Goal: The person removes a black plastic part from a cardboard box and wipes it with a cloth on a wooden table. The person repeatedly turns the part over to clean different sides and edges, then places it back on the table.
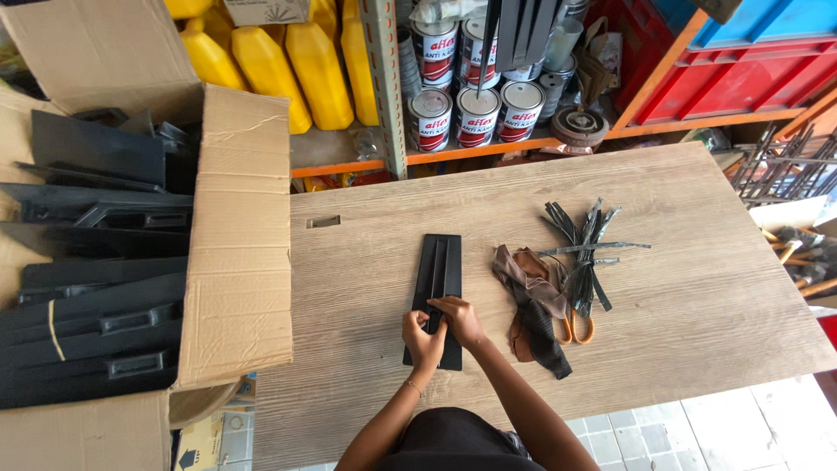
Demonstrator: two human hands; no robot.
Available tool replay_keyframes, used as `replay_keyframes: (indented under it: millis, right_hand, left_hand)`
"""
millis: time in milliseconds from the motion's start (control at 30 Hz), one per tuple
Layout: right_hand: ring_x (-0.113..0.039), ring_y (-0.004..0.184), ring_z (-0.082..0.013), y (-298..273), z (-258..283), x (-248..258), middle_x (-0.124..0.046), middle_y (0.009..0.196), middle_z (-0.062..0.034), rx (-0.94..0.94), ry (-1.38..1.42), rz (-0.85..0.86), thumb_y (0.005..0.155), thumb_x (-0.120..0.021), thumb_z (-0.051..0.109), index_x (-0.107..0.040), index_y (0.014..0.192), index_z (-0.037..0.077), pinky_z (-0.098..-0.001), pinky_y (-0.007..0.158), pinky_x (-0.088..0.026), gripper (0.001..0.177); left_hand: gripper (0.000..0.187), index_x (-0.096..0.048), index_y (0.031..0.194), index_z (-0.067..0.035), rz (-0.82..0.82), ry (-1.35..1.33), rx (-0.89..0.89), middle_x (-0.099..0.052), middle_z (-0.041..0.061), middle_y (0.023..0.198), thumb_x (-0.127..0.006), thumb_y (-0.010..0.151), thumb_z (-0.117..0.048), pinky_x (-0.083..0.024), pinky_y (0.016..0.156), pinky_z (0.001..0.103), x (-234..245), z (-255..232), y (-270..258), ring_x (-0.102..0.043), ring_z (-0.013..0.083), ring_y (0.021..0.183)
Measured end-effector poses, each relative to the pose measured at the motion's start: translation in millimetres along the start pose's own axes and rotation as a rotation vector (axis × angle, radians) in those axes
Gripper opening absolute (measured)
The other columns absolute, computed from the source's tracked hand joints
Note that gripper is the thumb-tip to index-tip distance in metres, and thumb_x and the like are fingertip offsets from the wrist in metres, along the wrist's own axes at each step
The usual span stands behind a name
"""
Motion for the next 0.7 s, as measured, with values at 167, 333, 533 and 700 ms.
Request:
replay_keyframes:
  millis: [167,333,533,700]
  right_hand:
    - [-0.066,0.085,-0.0295,-8,-20,-7,-0.069,0.087,-0.0104,-0.003,-0.039,0.111,0.078,-0.053,0.000,-0.070,0.098,0.008,-0.0339,0.077,-0.054,0.028]
    - [-0.063,0.085,-0.0287,-3,-55,14,-0.066,0.086,-0.0102,0.050,-0.149,0.093,0.071,-0.065,0.010,-0.069,0.096,0.010,-0.0373,0.077,-0.053,0.026]
    - [-0.054,0.088,-0.0279,-7,-131,79,-0.057,0.086,-0.0085,-0.157,-0.763,-0.348,0.066,-0.073,0.020,-0.064,0.086,0.011,-0.0415,0.074,-0.044,0.023]
    - [-0.053,0.104,-0.0268,-3,-150,104,-0.062,0.095,0.0000,-0.701,-0.598,-0.170,0.066,-0.076,0.046,-0.066,0.091,0.020,-0.0451,0.084,-0.044,0.037]
  left_hand:
    - [0.038,-0.049,0.078,-0.012,0.032,0.039,0.021,-0.052,0.009,0.074,-0.080,0.059,-0.020,-0.051,0.067,0.034,-5,15,-12,-0.059,0.0292,0.071]
    - [0.038,-0.049,0.083,-0.011,0.086,0.066,0.022,-0.054,0.010,0.077,-0.079,0.062,-0.022,-0.050,0.069,0.037,-6,14,-6,-0.060,0.0307,0.074]
    - [0.065,-0.047,0.108,-0.015,0.408,0.087,-0.084,-0.050,0.007,0.103,-0.082,0.061,-0.044,-0.039,0.084,0.046,20,-7,20,-0.052,0.0300,0.097]
    - [0.098,-0.038,0.136,-0.019,0.918,0.204,-0.412,-0.038,0.004,0.139,-0.076,0.054,-0.058,-0.016,0.101,0.054,24,-19,43,-0.025,0.0342,0.129]
Point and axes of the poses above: each hand's wrist, its own y-axis towards the middle knuckle, its own x-axis out of the back of the hand, z = x × y, the point moved 4 cm from there along y, towards the middle knuckle
